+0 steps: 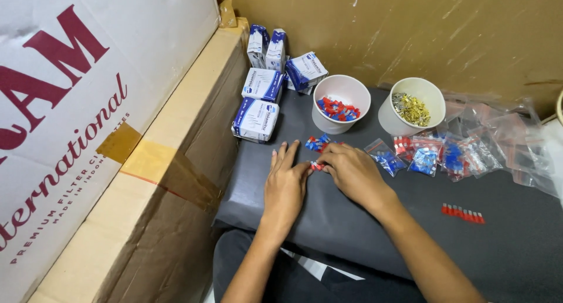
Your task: The person is organizing and aligning small automotive fuses into rows on a workspace.
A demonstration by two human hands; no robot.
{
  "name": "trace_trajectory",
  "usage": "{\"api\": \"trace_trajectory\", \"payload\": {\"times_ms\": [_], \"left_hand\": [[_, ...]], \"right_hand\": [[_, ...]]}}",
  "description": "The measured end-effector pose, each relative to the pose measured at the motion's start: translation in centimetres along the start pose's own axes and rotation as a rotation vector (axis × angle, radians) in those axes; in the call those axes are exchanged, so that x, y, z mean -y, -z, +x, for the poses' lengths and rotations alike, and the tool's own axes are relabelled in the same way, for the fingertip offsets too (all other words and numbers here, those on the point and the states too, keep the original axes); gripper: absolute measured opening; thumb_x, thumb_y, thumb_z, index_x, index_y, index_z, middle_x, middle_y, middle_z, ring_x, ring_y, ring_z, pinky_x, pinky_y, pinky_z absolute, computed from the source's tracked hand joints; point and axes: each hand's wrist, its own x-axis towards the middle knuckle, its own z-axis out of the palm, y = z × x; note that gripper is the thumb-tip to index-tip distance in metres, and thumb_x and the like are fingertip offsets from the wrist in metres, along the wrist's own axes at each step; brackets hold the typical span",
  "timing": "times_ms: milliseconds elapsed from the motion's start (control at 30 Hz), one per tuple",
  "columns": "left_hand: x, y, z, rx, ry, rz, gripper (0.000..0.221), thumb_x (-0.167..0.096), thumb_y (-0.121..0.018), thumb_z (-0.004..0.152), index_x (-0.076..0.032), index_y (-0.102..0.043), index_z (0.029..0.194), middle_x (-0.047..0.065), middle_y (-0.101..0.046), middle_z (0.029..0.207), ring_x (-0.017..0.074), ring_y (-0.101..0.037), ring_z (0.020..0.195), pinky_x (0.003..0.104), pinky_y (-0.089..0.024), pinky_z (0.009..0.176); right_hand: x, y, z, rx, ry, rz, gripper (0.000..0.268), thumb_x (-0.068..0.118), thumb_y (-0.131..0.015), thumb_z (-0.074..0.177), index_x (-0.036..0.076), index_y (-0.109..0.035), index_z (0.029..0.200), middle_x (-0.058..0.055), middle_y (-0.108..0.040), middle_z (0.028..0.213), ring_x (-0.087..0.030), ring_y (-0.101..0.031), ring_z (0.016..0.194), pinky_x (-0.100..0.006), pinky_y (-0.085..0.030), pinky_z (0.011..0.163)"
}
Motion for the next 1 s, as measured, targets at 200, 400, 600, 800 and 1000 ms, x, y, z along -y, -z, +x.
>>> {"api": "trace_trajectory", "payload": {"times_ms": [200,400,600,800,1000], "left_hand": [[-0.4,0.0,0.0,0.018,-0.021,0.049,0.017,-0.018,-0.073,0.087,-0.011,-0.081,0.100,0.018,-0.060,0.140,0.0443,-0.048,0.137,0.055,-0.035,0.116],[-1.6,-0.9,-0.3,0.051,-0.031,0.048,0.016,-0.018,-0.074,0.087,-0.013,-0.081,0.100,0.018,-0.060,0.140,0.0439,-0.049,0.137,0.054,-0.034,0.117],[-4.2,-3.2,-1.2,0.043,-0.111,0.030,0.016,-0.019,-0.076,0.085,-0.012,-0.081,0.098,0.020,-0.057,0.142,0.0465,-0.045,0.138,0.056,-0.034,0.117],[-8.5,-5.5,-1.8,0.043,-0.221,0.039,0.015,-0.019,-0.077,0.082,-0.012,-0.082,0.095,0.022,-0.056,0.143,0.0482,-0.045,0.139,0.057,-0.036,0.115],[-12.7,-9.0,-2.4,0.031,-0.313,0.014,0.013,-0.021,-0.077,0.083,-0.014,-0.082,0.092,0.023,-0.057,0.141,0.0478,-0.047,0.137,0.056,-0.037,0.115]], "right_hand": [[0.2,-0.2,-0.3,-0.053,0.004,-0.042,0.010,0.020,-0.070,0.090,0.018,-0.076,0.098,0.001,-0.070,0.101,-0.023,-0.068,0.101,-0.037,-0.055,0.084],[-0.9,-1.0,-2.1,-0.080,-0.029,-0.094,0.010,0.022,-0.070,0.090,0.020,-0.076,0.098,0.001,-0.069,0.098,-0.023,-0.068,0.097,-0.036,-0.055,0.082],[-2.5,-0.2,-5.8,-0.084,-0.103,-0.079,0.011,0.017,-0.069,0.090,0.016,-0.077,0.097,0.000,-0.070,0.094,-0.023,-0.068,0.094,-0.035,-0.054,0.079],[-5.6,0.0,-10.6,-0.168,-0.146,-0.181,0.006,0.021,-0.072,0.088,0.020,-0.076,0.091,0.004,-0.067,0.097,-0.020,-0.062,0.103,-0.034,-0.050,0.082],[-7.8,1.8,-15.2,-0.166,-0.257,-0.224,0.011,0.021,-0.069,0.091,0.019,-0.078,0.097,0.002,-0.066,0.103,-0.021,-0.057,0.111,-0.036,-0.045,0.082]]}}
